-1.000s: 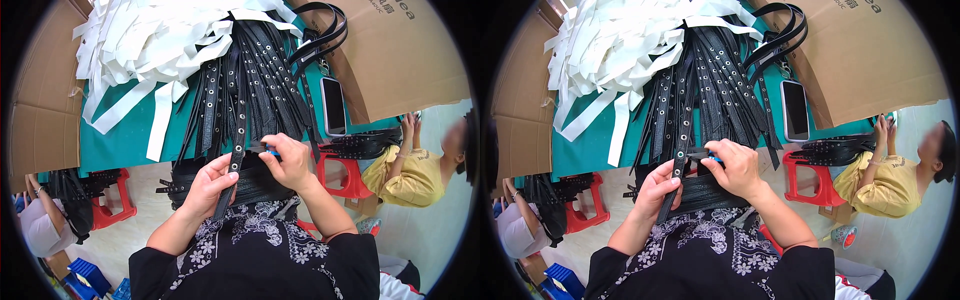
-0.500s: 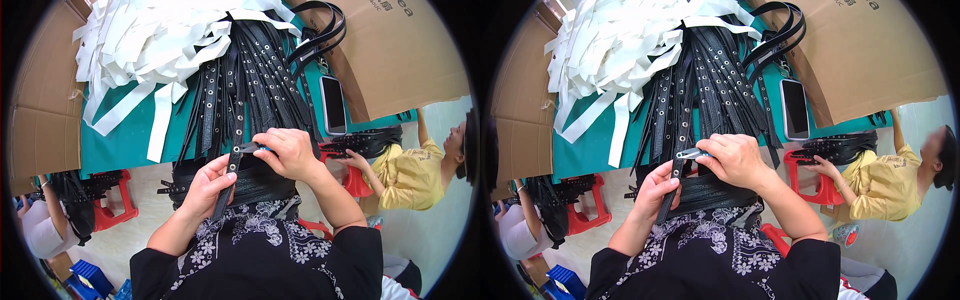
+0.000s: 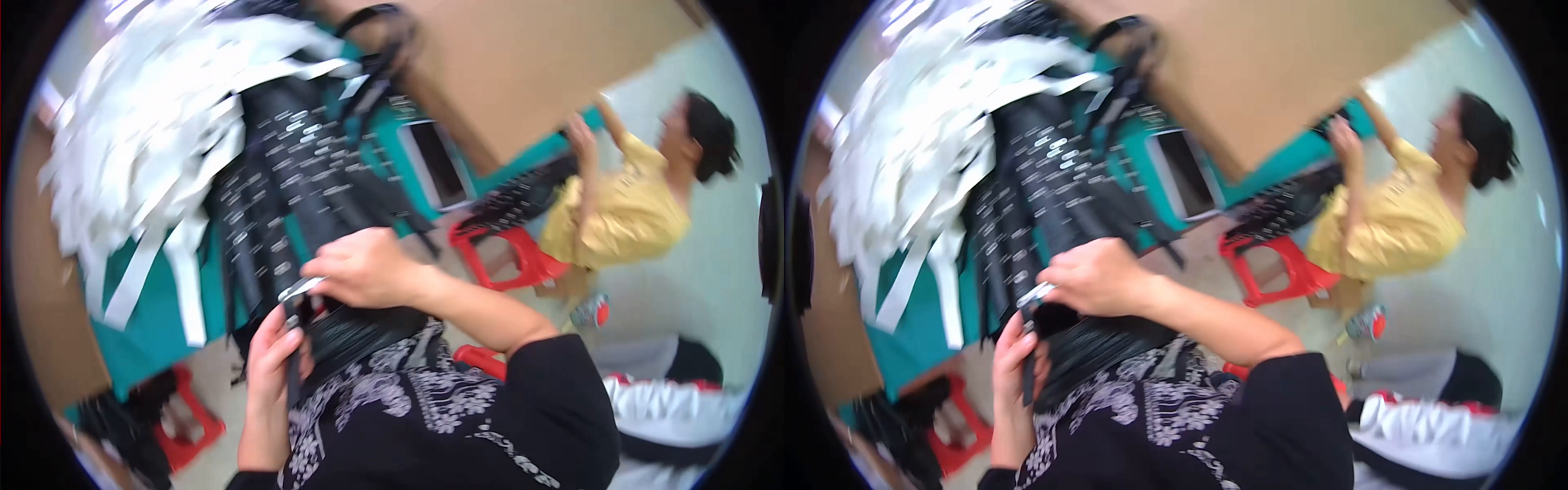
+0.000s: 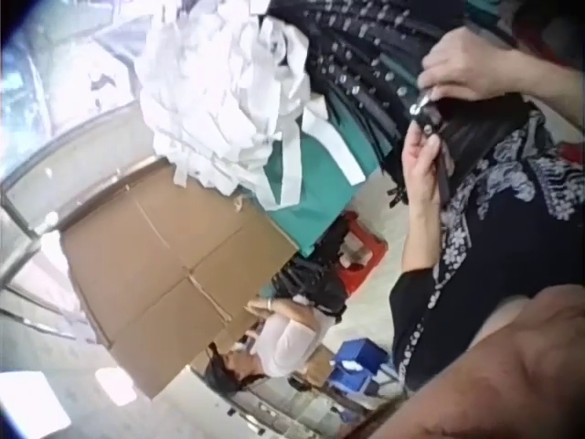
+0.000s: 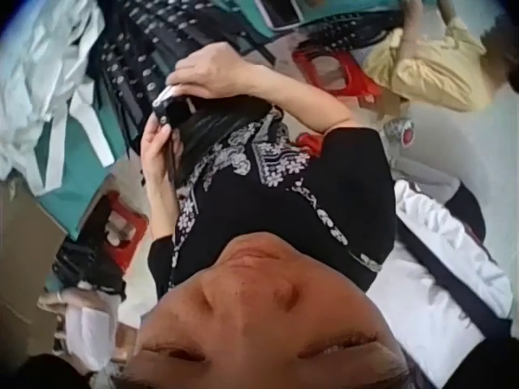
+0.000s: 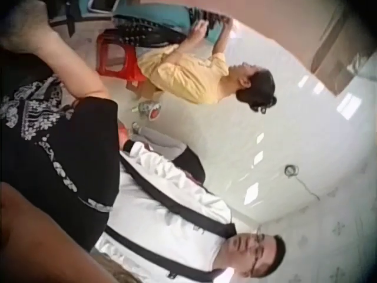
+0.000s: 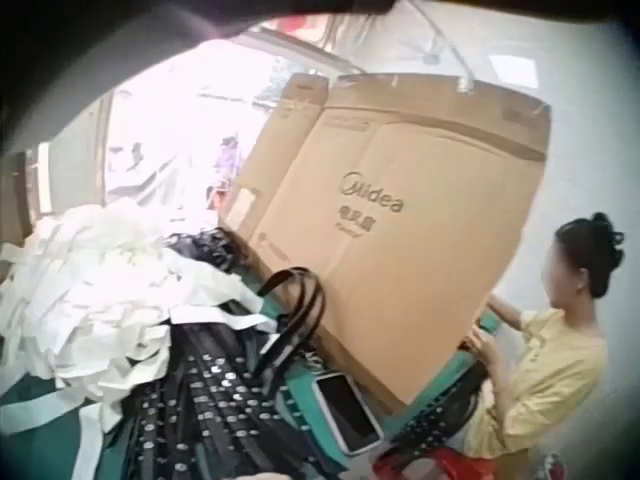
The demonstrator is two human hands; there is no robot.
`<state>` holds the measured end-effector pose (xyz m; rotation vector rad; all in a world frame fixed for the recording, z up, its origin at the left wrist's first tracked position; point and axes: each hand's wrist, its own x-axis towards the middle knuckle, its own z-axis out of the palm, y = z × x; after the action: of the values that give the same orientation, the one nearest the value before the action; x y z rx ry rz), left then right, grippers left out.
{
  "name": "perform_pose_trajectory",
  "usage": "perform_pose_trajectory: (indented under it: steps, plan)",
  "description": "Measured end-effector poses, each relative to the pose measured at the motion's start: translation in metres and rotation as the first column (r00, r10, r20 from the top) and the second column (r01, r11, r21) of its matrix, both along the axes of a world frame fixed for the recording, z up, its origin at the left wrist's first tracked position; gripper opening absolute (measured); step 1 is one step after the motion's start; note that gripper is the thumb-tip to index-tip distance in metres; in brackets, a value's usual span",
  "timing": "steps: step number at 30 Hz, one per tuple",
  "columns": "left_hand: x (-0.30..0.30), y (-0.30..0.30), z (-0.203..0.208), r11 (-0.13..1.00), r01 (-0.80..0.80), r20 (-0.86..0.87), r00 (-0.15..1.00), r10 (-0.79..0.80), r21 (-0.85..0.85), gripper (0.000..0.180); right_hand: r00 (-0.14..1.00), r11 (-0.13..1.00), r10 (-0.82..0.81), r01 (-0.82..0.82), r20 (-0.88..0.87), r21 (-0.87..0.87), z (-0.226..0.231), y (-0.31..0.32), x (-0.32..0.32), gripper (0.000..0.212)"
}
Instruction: The worker is assembling belts by attaching and trimming white lining strips onto black belt straps.
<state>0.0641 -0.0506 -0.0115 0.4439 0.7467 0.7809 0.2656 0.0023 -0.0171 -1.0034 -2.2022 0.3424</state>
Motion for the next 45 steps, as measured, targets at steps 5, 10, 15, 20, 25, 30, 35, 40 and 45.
perform_pose_trajectory:
  steps: [5,10,15,20,25,30,35,40,45]
  plan:
    - [0.054,-0.016,0.009,0.995,-0.08,-0.138,0.986,0.089,0.064,0.045,0.996,0.999,-0.047,0.046,-0.082,-0.009,0.017,-0.011,0.057,0.021]
    - [0.086,-0.022,0.0,0.928,-0.019,-0.403,0.897,0.18,0.373,0.033,0.885,0.772,-0.395,0.175,-0.246,-0.611,0.037,-0.037,0.062,0.052]
    - [0.101,-0.033,0.016,0.951,-0.018,-0.351,0.927,0.131,0.309,0.024,0.687,0.813,-0.566,0.372,-0.457,-0.448,0.012,-0.045,0.06,0.029]
    - [0.077,-0.034,0.009,0.96,-0.075,-0.349,0.922,0.17,0.269,0.013,0.688,0.634,-0.571,0.023,-0.448,-0.773,0.016,-0.032,0.061,0.036]
    - [0.037,-0.025,0.008,0.874,0.36,-0.548,0.825,-0.135,0.327,0.029,0.7,0.512,-0.5,-0.235,-0.51,-0.826,0.014,-0.054,0.0,0.028]
    - [-0.036,-0.009,0.004,0.933,0.175,-0.438,0.899,-0.021,0.314,0.055,0.614,0.498,-0.566,-0.277,-0.55,-0.822,0.0,-0.082,-0.066,0.018]
    - [-0.049,0.031,0.025,0.978,0.179,-0.325,0.936,-0.134,0.111,0.027,0.713,0.55,-0.41,-0.304,-0.568,-0.778,0.002,-0.113,-0.11,0.02]
    - [-0.071,0.031,0.033,0.984,0.176,-0.08,0.981,-0.174,0.022,0.022,0.621,0.54,-0.539,-0.265,-0.57,-0.799,-0.009,-0.12,-0.109,0.038]
    - [-0.094,0.011,0.034,0.977,0.208,-0.175,0.965,-0.196,0.053,0.026,0.307,0.482,-0.608,-0.59,-0.732,-0.648,-0.005,-0.065,-0.11,0.017]
